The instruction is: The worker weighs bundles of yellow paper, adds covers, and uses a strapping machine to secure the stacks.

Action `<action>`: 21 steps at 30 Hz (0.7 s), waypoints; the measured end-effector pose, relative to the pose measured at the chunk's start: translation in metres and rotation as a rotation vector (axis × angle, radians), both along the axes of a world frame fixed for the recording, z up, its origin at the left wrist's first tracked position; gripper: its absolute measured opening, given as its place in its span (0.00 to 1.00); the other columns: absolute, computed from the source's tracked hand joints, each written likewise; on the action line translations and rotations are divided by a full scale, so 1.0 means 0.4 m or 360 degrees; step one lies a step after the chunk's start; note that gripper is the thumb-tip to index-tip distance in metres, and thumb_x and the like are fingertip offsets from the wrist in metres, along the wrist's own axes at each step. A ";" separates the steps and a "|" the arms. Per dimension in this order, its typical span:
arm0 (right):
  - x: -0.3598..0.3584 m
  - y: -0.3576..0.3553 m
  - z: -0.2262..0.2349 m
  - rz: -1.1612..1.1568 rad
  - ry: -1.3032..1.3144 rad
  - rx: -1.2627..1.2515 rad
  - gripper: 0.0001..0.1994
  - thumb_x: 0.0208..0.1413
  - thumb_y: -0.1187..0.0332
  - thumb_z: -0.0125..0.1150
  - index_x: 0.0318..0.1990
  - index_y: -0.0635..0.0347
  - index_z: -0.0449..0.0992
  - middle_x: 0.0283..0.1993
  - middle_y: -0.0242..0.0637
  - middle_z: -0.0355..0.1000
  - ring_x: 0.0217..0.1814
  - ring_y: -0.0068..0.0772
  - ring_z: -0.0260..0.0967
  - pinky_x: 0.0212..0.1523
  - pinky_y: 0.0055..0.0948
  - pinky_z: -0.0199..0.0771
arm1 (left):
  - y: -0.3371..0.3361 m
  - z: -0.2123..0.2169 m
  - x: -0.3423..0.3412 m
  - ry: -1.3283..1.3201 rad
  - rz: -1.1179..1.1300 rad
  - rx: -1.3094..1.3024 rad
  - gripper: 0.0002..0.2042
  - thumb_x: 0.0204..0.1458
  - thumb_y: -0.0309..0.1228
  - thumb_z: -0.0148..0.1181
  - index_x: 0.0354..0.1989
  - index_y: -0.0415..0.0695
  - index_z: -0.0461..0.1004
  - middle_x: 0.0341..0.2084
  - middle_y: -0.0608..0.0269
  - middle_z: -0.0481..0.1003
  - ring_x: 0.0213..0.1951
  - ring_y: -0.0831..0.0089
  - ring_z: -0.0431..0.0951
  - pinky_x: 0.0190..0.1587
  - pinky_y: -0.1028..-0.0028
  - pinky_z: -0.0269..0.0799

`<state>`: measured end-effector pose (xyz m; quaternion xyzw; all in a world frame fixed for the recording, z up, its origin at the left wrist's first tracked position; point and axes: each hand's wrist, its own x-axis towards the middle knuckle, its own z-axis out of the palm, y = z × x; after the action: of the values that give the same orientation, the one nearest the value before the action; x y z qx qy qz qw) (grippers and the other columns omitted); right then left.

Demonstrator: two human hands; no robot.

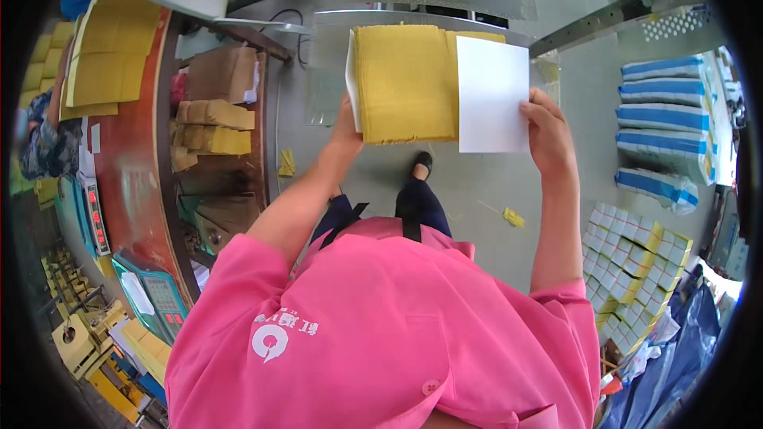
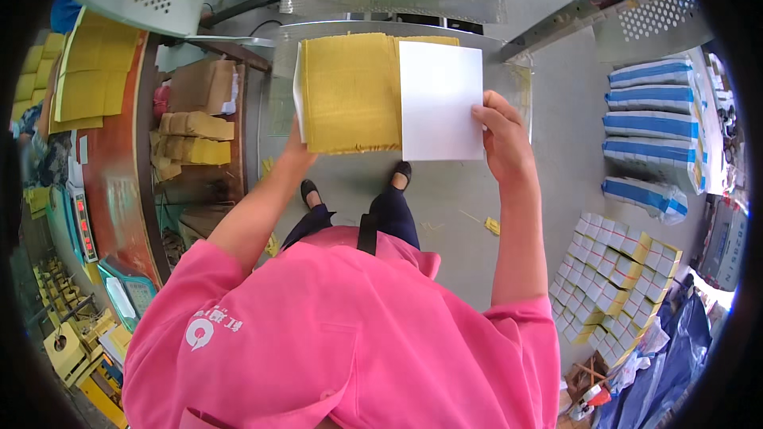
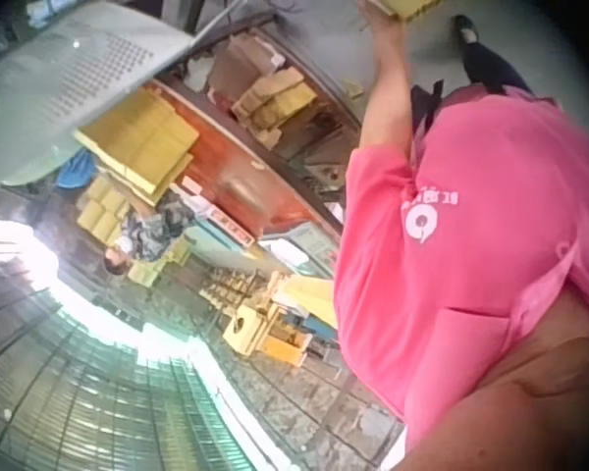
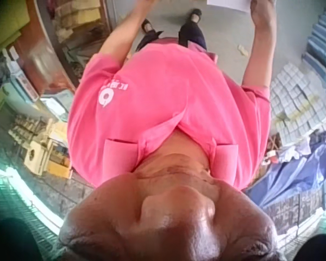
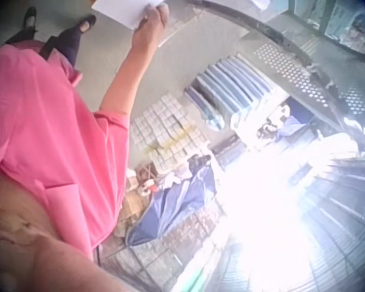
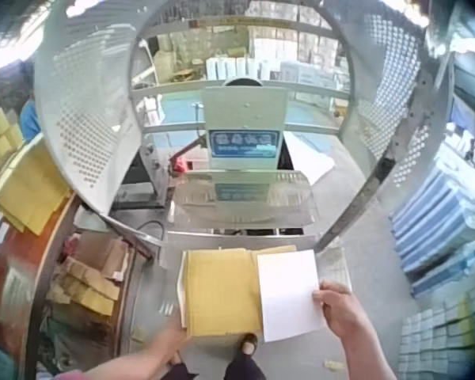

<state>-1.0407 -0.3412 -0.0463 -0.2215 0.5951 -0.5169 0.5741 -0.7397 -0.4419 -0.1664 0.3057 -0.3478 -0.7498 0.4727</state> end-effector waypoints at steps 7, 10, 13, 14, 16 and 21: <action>-0.189 -0.008 -0.119 0.0102 -0.0214 -0.0004 0.08 0.57 0.72 0.50 0.41 0.64 0.74 0.37 0.33 0.73 0.40 0.22 0.69 0.44 0.24 0.68 | -0.088 -0.063 -0.091 -0.0749 -0.0075 -0.0518 0.21 0.59 0.39 0.55 0.55 0.38 0.69 0.50 0.55 0.72 0.52 0.67 0.73 0.54 0.69 0.69; -0.235 0.010 -0.173 0.0014 -0.0437 -0.0026 0.09 0.57 0.73 0.50 0.42 0.65 0.73 0.38 0.35 0.74 0.42 0.23 0.71 0.44 0.25 0.70 | -0.102 -0.076 -0.070 -0.1246 0.0026 -0.0870 0.19 0.59 0.39 0.55 0.53 0.39 0.72 0.47 0.56 0.74 0.51 0.66 0.72 0.53 0.70 0.68; -0.238 0.010 -0.200 -0.0298 -0.0673 0.0050 0.09 0.57 0.74 0.50 0.44 0.65 0.73 0.40 0.37 0.75 0.43 0.26 0.72 0.46 0.28 0.73 | -0.102 -0.044 -0.063 -0.1458 -0.0106 -0.0596 0.19 0.59 0.40 0.54 0.52 0.40 0.73 0.44 0.59 0.75 0.47 0.67 0.74 0.49 0.68 0.69; -0.237 0.006 -0.207 -0.0503 -0.0746 0.0114 0.10 0.58 0.75 0.50 0.45 0.66 0.72 0.41 0.38 0.75 0.44 0.26 0.73 0.47 0.29 0.74 | -0.097 -0.017 -0.072 -0.1292 -0.0102 -0.0273 0.19 0.60 0.42 0.53 0.52 0.41 0.73 0.43 0.60 0.76 0.45 0.68 0.74 0.48 0.68 0.69; -0.250 0.005 -0.246 -0.0453 -0.0736 0.0102 0.10 0.58 0.76 0.49 0.45 0.66 0.72 0.42 0.38 0.75 0.44 0.27 0.73 0.48 0.30 0.74 | -0.100 0.063 -0.089 -0.1110 -0.0121 0.0041 0.20 0.61 0.43 0.51 0.52 0.42 0.73 0.42 0.62 0.76 0.42 0.70 0.74 0.46 0.67 0.69; -0.223 -0.040 -0.263 -0.0168 -0.0481 0.0192 0.09 0.57 0.80 0.50 0.44 0.66 0.72 0.41 0.38 0.75 0.42 0.29 0.74 0.46 0.30 0.75 | -0.141 0.103 -0.068 -0.1195 -0.0498 0.0602 0.24 0.61 0.51 0.45 0.54 0.46 0.73 0.42 0.64 0.76 0.43 0.76 0.74 0.45 0.72 0.70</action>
<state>-1.1297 -0.3571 -0.1514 -0.0748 0.5427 -0.5370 0.6415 -0.7670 -0.4983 -0.1254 0.5814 -0.3940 -0.6998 0.1304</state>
